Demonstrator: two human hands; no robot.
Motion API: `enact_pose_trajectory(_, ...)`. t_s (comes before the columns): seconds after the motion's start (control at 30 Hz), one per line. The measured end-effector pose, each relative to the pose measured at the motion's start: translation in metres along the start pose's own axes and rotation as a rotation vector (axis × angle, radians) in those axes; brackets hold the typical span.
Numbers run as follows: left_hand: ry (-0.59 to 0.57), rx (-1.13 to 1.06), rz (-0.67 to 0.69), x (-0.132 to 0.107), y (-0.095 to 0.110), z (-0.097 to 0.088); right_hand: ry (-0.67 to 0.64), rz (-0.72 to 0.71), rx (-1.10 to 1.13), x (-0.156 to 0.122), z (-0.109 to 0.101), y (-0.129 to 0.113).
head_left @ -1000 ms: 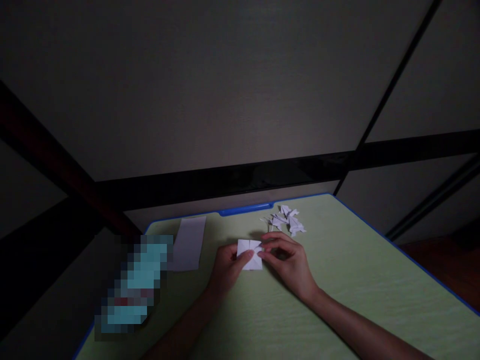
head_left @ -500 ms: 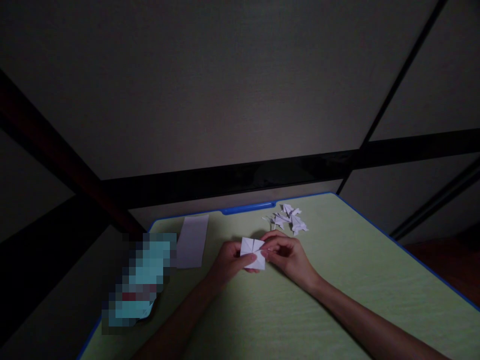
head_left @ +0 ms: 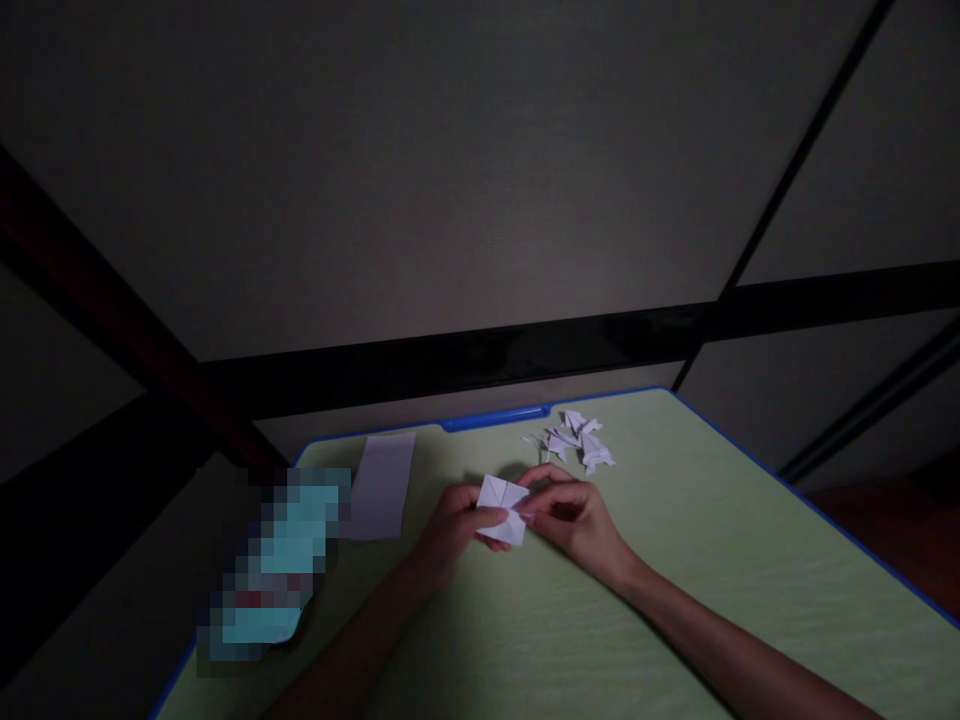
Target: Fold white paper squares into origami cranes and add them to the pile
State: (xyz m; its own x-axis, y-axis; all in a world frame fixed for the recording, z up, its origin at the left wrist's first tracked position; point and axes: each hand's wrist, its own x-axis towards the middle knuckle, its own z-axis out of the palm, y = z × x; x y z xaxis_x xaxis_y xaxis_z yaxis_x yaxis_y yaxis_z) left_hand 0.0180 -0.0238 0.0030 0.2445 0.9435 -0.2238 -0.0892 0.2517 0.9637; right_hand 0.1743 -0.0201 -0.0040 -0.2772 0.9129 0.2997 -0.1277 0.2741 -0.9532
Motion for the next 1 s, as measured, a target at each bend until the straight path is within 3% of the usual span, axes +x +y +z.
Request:
enact_pose_trajectory(0.4, 0.035, -0.053, -0.018, -0.0015, 0.0032, 0.0003, -0.02, 0.0, 0.046, -0.001, 0.0005, -0.0025)
enact_pose_trajectory(0.73, -0.056, 0.088, 0.044, -0.0028, 0.0036, 0.0009, -0.064, 0.024, 0.046, -0.0003, -0.0004, -0.0004)
enact_pose_trajectory(1.0, -0.021, 0.085, 0.072, -0.0049, 0.0048, 0.0018, -0.062, 0.051, 0.085, 0.0014, 0.0023, -0.0028)
